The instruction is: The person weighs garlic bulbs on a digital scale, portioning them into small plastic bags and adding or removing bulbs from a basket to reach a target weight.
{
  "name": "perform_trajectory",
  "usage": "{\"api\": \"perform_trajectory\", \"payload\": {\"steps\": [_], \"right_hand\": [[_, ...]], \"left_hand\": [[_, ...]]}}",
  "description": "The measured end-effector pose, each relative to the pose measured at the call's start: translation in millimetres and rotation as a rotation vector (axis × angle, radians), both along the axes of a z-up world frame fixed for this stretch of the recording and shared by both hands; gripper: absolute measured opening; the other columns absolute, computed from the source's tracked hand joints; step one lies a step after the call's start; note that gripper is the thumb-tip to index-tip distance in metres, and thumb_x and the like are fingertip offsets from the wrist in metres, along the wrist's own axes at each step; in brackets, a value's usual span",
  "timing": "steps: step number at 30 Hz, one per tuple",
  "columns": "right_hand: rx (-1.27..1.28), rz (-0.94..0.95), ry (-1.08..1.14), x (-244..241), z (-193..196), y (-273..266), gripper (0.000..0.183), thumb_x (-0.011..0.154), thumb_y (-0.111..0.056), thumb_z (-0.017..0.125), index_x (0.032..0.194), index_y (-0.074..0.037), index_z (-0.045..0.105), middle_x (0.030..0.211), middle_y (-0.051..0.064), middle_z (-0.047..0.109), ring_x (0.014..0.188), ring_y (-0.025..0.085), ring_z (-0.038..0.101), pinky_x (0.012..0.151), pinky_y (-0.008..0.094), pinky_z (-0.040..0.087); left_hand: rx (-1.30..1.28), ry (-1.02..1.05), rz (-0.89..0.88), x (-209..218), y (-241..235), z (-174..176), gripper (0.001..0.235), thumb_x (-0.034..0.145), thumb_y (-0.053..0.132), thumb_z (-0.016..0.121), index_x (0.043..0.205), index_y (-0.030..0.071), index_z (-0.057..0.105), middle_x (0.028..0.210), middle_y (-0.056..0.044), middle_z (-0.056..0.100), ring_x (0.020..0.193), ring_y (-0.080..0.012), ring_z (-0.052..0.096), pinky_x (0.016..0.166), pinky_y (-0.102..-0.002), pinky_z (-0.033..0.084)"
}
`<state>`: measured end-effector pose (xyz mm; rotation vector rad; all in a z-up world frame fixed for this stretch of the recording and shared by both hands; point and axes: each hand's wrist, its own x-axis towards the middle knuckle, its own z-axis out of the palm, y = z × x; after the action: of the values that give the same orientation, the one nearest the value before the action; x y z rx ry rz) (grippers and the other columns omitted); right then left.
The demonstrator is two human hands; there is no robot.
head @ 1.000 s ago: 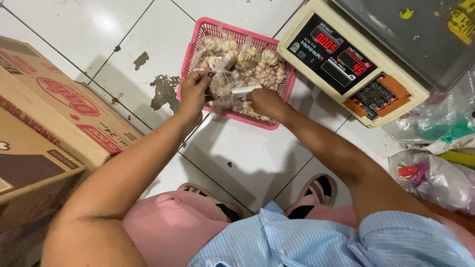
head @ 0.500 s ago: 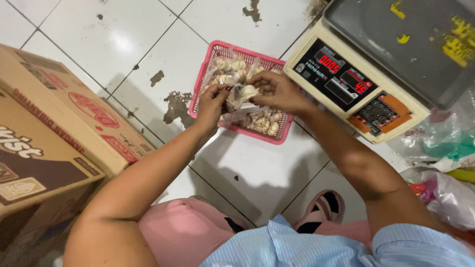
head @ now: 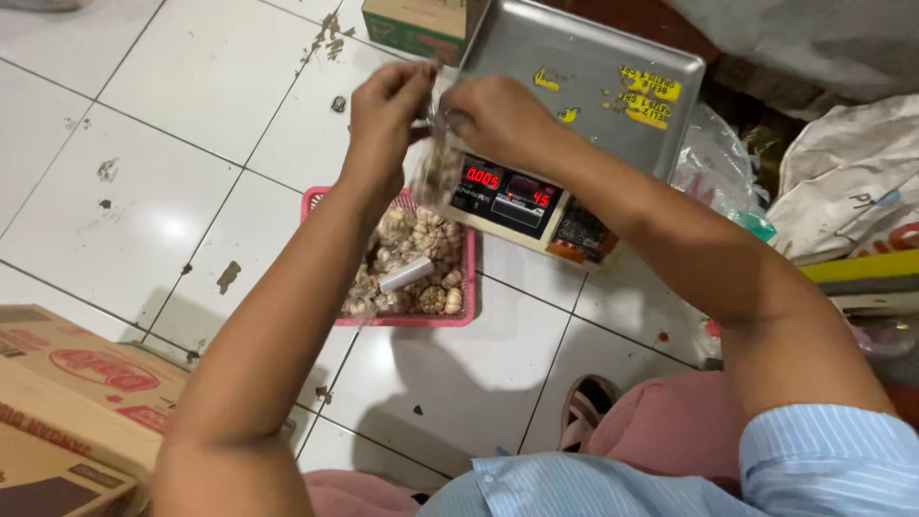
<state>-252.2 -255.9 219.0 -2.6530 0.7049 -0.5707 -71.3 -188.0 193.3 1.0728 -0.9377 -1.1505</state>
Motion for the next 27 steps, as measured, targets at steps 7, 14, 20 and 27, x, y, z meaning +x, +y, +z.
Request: {"api": "perform_trajectory", "payload": {"steps": [7,14,20,27], "right_hand": [[0.382,-0.128,-0.315,-75.5,-59.1,-74.7,0.015,0.106,-0.007,0.064,0.097,0.003,0.072,0.084,0.013,0.075,0.073,0.016,0.074,0.065,0.031,0.059],[0.14,-0.422,0.147,-182.4,-22.6,-18.3,0.029,0.098,-0.024,0.076,0.12,-0.006,0.076,0.1,0.011,0.077,0.059,0.023,0.067,0.058,0.04,0.055],[-0.053,-0.402,-0.022,-233.7,54.1,26.0,0.017,0.106,-0.011,0.073,0.116,0.002,0.075,0.095,0.016,0.075,0.082,0.02,0.073,0.073,0.032,0.057],[0.121,-0.529,0.148,-219.9,36.7,29.2,0.027,0.099,-0.022,0.077,0.119,-0.004,0.076,0.092,0.016,0.075,0.067,0.025,0.071,0.065,0.036,0.055]], "left_hand": [[-0.143,-0.04,0.048,-70.7,-55.8,-12.1,0.036,0.103,0.019,0.063,0.135,0.006,0.055,0.127,-0.01,0.065,0.107,-0.0193,0.07,0.088,-0.034,0.062],[0.138,-0.067,-0.051,-54.1,23.6,-63.1,0.031,0.101,0.015,0.058,0.128,0.0,0.061,0.119,-0.011,0.069,0.096,-0.0183,0.071,0.079,-0.032,0.06],[0.186,-0.131,0.023,-35.1,41.0,-91.2,0.025,0.103,0.015,0.057,0.123,0.003,0.063,0.108,-0.006,0.072,0.091,-0.0129,0.069,0.077,-0.028,0.057],[0.189,-0.117,0.022,-40.7,33.3,-117.4,0.021,0.105,0.015,0.059,0.121,0.002,0.065,0.102,-0.005,0.071,0.08,-0.0109,0.063,0.07,-0.026,0.051]]}}
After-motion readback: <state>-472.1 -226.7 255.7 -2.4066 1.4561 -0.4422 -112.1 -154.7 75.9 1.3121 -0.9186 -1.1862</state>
